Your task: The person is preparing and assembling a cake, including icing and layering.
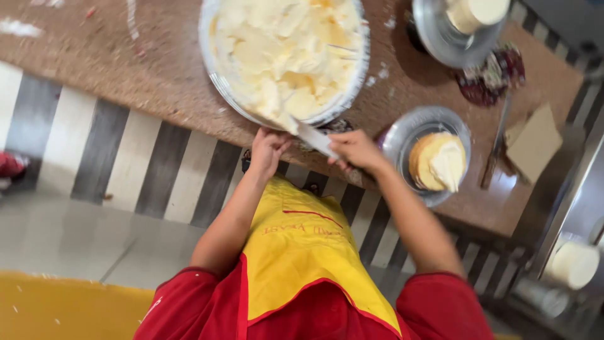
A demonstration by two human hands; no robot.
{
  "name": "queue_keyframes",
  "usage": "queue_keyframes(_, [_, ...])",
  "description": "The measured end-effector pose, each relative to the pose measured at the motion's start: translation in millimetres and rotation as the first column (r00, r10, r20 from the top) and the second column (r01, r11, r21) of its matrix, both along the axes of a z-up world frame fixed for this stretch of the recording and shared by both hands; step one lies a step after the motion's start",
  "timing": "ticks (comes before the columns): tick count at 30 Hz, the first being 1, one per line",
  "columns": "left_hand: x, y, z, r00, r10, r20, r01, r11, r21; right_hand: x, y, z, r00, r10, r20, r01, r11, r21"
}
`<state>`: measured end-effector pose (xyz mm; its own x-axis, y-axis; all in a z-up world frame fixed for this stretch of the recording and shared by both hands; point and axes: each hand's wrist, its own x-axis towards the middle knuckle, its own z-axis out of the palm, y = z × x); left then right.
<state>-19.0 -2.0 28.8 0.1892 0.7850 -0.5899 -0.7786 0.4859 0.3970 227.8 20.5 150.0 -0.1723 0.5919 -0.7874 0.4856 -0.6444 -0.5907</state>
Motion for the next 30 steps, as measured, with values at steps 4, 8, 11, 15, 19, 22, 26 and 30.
queue_keyframes(4, [21.8,-26.9,-39.5,0.952,-0.304,-0.014,0.304,0.952,-0.040,30.2,-95.6,19.5,0.909,-0.349,-0.225,0.358,0.934,-0.002])
queue_keyframes(8, [46.1,-41.2,-40.6,0.839,-0.543,-0.020,0.540,0.837,-0.083,75.6,-204.6,88.1,0.671,-0.716,-0.192,0.740,0.632,0.229])
queue_keyframes(11, [61.7,-36.3,-37.0,0.830,-0.556,-0.034,0.552,0.829,-0.089,90.0,-260.5,112.8,0.545,-0.838,-0.038,0.632,0.381,0.675])
queue_keyframes(15, [72.6,-17.0,-6.7,0.856,-0.489,-0.168,0.487,0.871,-0.057,105.4,-264.0,82.4,0.443,-0.849,0.288,-0.093,0.276,0.957])
queue_keyframes(19, [46.0,-9.1,-15.3,0.946,-0.310,-0.098,0.303,0.950,-0.080,127.2,-270.7,95.5,0.541,-0.745,0.390,0.131,0.532,0.837])
queue_keyframes(22, [11.4,-11.7,-8.7,0.982,-0.008,-0.186,-0.011,0.995,-0.098,141.0,-243.6,116.4,0.581,-0.762,0.285,0.369,0.559,0.742])
queue_keyframes(26, [-21.3,0.0,-19.0,0.966,0.248,-0.072,-0.247,0.969,0.031,80.7,-123.6,150.0,0.797,-0.338,0.501,-0.222,0.607,0.763])
queue_keyframes(30, [-25.8,13.6,-9.3,0.974,0.219,-0.063,-0.218,0.976,0.021,11.5,-0.2,131.2,0.408,0.067,0.911,-0.900,0.195,0.389])
